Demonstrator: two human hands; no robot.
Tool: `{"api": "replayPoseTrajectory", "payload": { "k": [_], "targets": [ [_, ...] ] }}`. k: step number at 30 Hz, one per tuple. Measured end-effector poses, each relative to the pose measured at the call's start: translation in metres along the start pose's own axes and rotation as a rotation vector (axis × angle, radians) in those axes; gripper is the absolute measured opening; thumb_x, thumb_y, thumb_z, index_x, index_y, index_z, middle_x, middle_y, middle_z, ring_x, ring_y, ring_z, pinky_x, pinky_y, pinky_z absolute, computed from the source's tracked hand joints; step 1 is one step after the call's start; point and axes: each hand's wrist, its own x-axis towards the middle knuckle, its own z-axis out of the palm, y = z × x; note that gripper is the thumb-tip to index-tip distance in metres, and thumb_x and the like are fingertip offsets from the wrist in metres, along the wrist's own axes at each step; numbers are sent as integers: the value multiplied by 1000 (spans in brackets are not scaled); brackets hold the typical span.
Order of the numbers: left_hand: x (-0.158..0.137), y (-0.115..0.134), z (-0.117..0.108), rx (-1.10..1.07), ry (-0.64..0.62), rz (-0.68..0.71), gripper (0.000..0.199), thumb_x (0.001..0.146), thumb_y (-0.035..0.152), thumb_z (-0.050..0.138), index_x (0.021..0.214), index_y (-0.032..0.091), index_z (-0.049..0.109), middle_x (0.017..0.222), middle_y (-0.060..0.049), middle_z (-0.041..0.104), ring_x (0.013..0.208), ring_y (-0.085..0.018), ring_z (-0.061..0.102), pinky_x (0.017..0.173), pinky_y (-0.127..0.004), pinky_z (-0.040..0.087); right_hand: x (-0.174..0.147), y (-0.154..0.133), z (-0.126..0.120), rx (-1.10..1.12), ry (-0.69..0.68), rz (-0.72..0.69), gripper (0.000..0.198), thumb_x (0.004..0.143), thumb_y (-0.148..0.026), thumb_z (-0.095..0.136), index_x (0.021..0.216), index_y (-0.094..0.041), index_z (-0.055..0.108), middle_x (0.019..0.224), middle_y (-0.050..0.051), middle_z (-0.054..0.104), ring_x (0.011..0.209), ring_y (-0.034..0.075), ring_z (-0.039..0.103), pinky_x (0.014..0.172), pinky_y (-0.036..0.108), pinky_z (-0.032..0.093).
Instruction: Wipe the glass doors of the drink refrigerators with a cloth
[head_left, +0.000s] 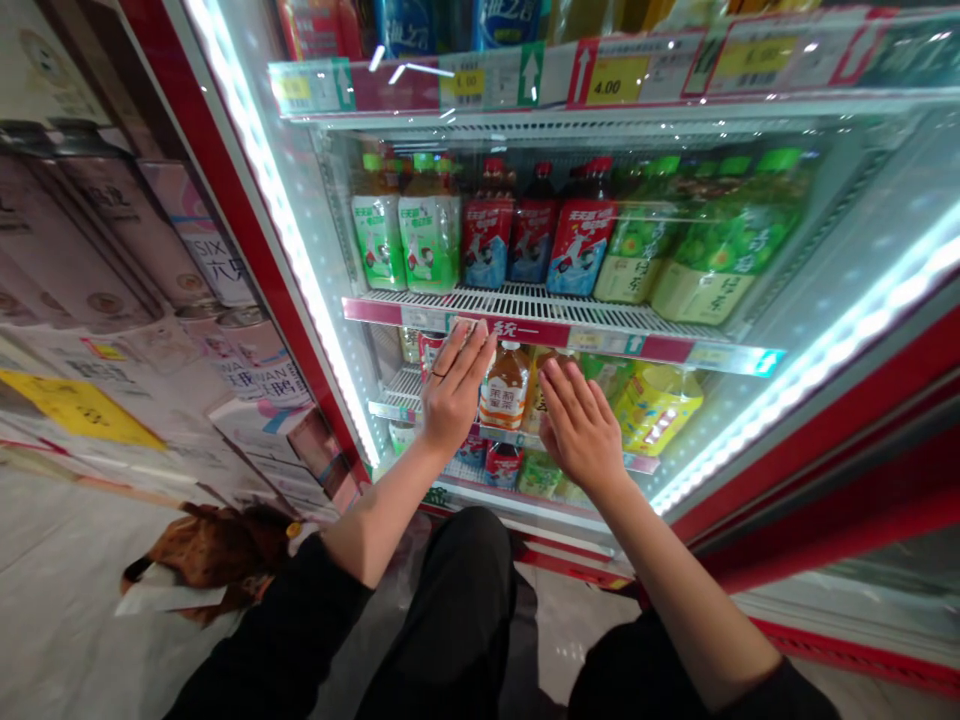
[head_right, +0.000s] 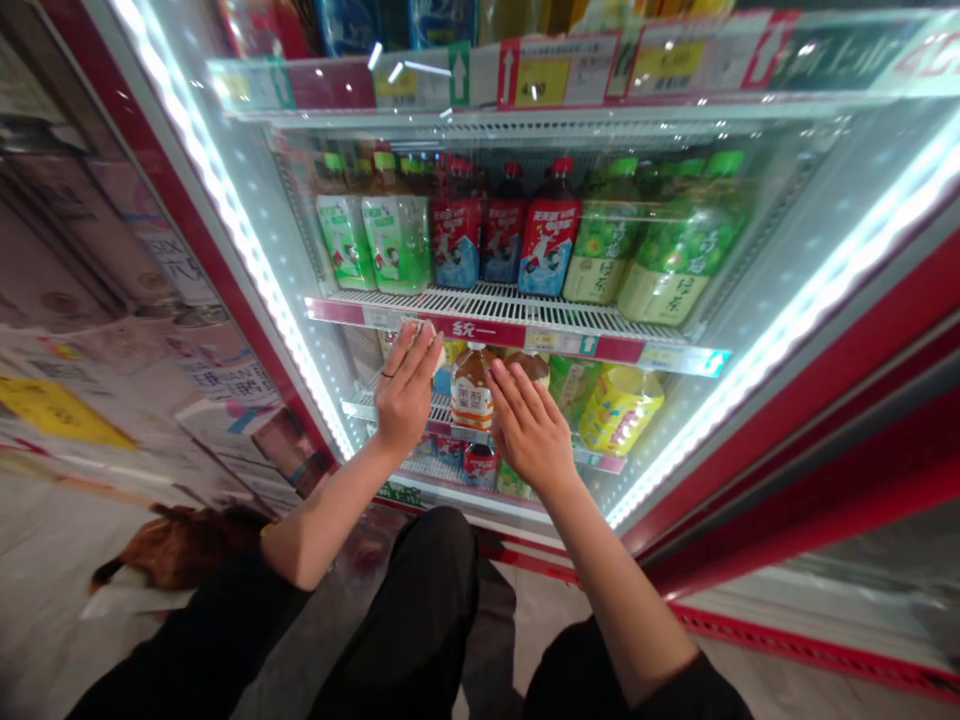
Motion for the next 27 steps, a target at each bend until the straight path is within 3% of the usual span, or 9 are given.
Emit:
{"api": "replayPoseTrajectory", "payload": {
  "k": [5, 9, 14, 17, 20, 24, 27],
  "targets": [
    [15, 16, 1, -118, -169, 89, 70, 113, 16, 41, 180, 18, 19, 180, -8, 42, 172, -25, 27, 143, -48, 34, 20, 14, -6, -96, 63, -13, 79, 109, -15, 52, 180, -16, 18, 169, 12, 57, 154, 23, 60, 137, 37, 35],
    [37, 5, 3, -97, -182, 131, 75, 113, 10, 43, 181, 25, 14, 176, -5, 50, 170, -23, 32, 142, -47, 39, 12, 22, -3, -114, 80, 10, 80, 108, -16, 52, 180, -18, 17, 170, 11, 57, 155, 25, 59, 133, 42, 41],
    [21, 12, 5, -93, -24, 29, 68, 113, 8, 49, 176, 27, 33, 167, -6, 61, 163, -25, 48, 135, -48, 50, -16, 27, -7, -98, 8, 43, 87, 108, -16, 55, 181, -25, 10, 171, 6, 55, 156, 23, 58, 134, 41, 41],
    [14, 25, 5, -156, -17, 89, 59, 110, 7, 58, 167, 23, 49, 158, -7, 70, 156, -23, 57, 130, -43, 57, -24, 26, -10, -69, -24, 77, 87, 109, -17, 51, 182, -29, 6, 174, 5, 52, 156, 25, 58, 135, 44, 39],
    [28, 28, 6, -217, -17, 131, 50, 108, 7, 63, 157, 20, 59, 152, -9, 74, 154, -23, 60, 126, -42, 61, -23, 23, -12, -57, -24, 84, 86, 110, -19, 49, 182, -30, 4, 175, 6, 49, 158, 27, 56, 136, 45, 38],
    [50, 21, 8, -229, 3, 81, 46, 109, 9, 63, 153, 23, 64, 152, -8, 74, 153, -24, 61, 127, -49, 60, -14, 21, -16, -66, 40, 52, 83, 109, -19, 52, 182, -24, 12, 172, 5, 54, 161, 24, 51, 138, 42, 34],
    [46, 19, 5, -200, 20, 34, 45, 109, 9, 62, 151, 24, 65, 152, -8, 74, 153, -26, 62, 127, -53, 59, -9, 24, -21, -65, 63, 70, 84, 108, -17, 54, 181, -24, 14, 172, 6, 53, 163, 24, 48, 138, 42, 35]
  ]
}}
